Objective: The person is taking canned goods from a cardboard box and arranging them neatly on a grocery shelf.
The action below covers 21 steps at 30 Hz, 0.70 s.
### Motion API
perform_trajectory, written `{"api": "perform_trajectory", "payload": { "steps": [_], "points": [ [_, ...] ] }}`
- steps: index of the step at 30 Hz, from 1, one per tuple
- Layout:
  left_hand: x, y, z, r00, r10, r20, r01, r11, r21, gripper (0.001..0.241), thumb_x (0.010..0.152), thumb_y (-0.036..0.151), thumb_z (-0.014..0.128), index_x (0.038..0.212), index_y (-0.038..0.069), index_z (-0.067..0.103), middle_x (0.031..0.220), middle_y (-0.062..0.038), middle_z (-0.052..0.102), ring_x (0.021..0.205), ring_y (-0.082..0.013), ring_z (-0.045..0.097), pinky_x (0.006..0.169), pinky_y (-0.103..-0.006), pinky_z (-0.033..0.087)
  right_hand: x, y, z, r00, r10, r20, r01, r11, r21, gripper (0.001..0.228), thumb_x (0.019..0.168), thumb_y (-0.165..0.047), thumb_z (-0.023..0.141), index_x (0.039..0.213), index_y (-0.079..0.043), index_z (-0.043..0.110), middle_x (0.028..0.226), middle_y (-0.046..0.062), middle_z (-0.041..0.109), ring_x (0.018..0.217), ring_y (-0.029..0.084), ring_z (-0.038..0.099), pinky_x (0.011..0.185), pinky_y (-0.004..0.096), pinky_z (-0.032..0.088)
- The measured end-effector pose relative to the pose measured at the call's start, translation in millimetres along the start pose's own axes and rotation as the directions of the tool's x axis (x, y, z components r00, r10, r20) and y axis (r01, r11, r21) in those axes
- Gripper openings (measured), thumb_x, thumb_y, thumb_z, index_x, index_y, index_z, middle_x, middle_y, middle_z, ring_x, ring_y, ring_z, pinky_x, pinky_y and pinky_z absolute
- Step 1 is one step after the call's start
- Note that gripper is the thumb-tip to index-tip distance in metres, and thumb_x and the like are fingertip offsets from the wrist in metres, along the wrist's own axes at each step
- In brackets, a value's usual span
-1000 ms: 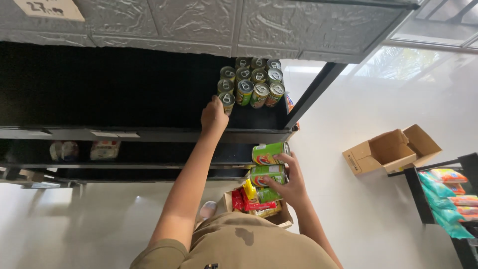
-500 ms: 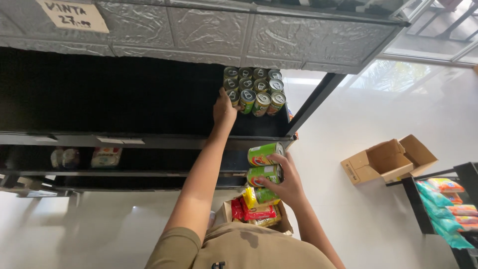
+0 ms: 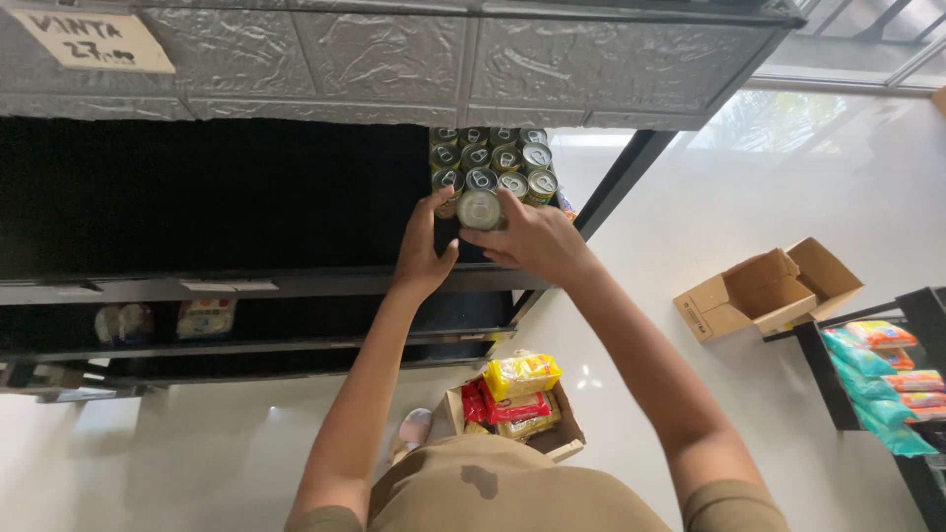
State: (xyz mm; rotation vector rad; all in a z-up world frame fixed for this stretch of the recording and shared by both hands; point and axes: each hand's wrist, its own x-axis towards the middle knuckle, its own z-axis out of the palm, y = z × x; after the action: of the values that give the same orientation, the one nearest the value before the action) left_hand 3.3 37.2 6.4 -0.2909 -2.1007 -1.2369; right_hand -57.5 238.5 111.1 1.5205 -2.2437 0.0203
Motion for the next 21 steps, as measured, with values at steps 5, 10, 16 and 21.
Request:
{"api": "perform_trajectory", "payload": {
  "steps": [5,10,16,21],
  "points": [
    [6.7,-18.1,10.0,0.987,-0.150,0.054,0.139,0.974,0.178,0.074,0.076,0.010,0.080,0.142,0.009,0.047,0.139,-0.018,0.059,0.129,-0.0374,0.057,0.102,-0.0449,0.049,19.8,17.5,47.0,0.967,-0.178,0.183,0.188,0.982,-0.035,0.057,0.080,-0.039,0.081,0.131,-0.049,0.058,0.126,0.013,0.052,0.071,0.022,0.069,0.058,0.035,0.057],
    [7.0,-50.0,29.3,0.812,-0.545,0.210,0.397,0.779,0.485,0.073,0.086,0.030,0.082,0.146,0.013,0.045,0.120,-0.020,0.068,0.109,-0.0398,0.067,0.086,-0.0486,0.057,6.3,32.2,86.9,0.954,-0.231,0.191,0.232,0.973,0.018,0.068,0.077,-0.035,0.082,0.135,-0.053,0.053,0.128,0.012,0.053,0.089,0.023,0.069,0.067,0.037,0.058],
    [8.2,-47.0,32.2,0.812,-0.562,0.157,0.439,0.766,0.471,0.066,0.078,0.034,0.087,0.131,0.009,0.056,0.112,-0.018,0.074,0.105,-0.0370,0.072,0.085,-0.0467,0.059,-12.4,6.0,70.4,0.996,0.026,-0.086,-0.028,0.999,-0.022,0.087,0.058,-0.035,0.083,0.141,-0.029,0.055,0.119,0.011,0.055,0.103,0.032,0.063,0.079,0.044,0.054],
    [20.3,-30.5,43.4,0.683,-0.724,0.096,0.595,0.628,0.501,0.083,0.063,0.037,0.097,0.128,0.007,0.055,0.118,-0.019,0.069,0.111,-0.0380,0.066,0.090,-0.0479,0.055,-31.8,16.4,140.6,0.865,0.485,0.125,-0.483,0.874,-0.051,0.034,0.091,-0.018,0.067,0.120,-0.003,0.060,0.109,0.013,0.056,0.102,0.032,0.056,0.081,0.044,0.050]
  ]
}}
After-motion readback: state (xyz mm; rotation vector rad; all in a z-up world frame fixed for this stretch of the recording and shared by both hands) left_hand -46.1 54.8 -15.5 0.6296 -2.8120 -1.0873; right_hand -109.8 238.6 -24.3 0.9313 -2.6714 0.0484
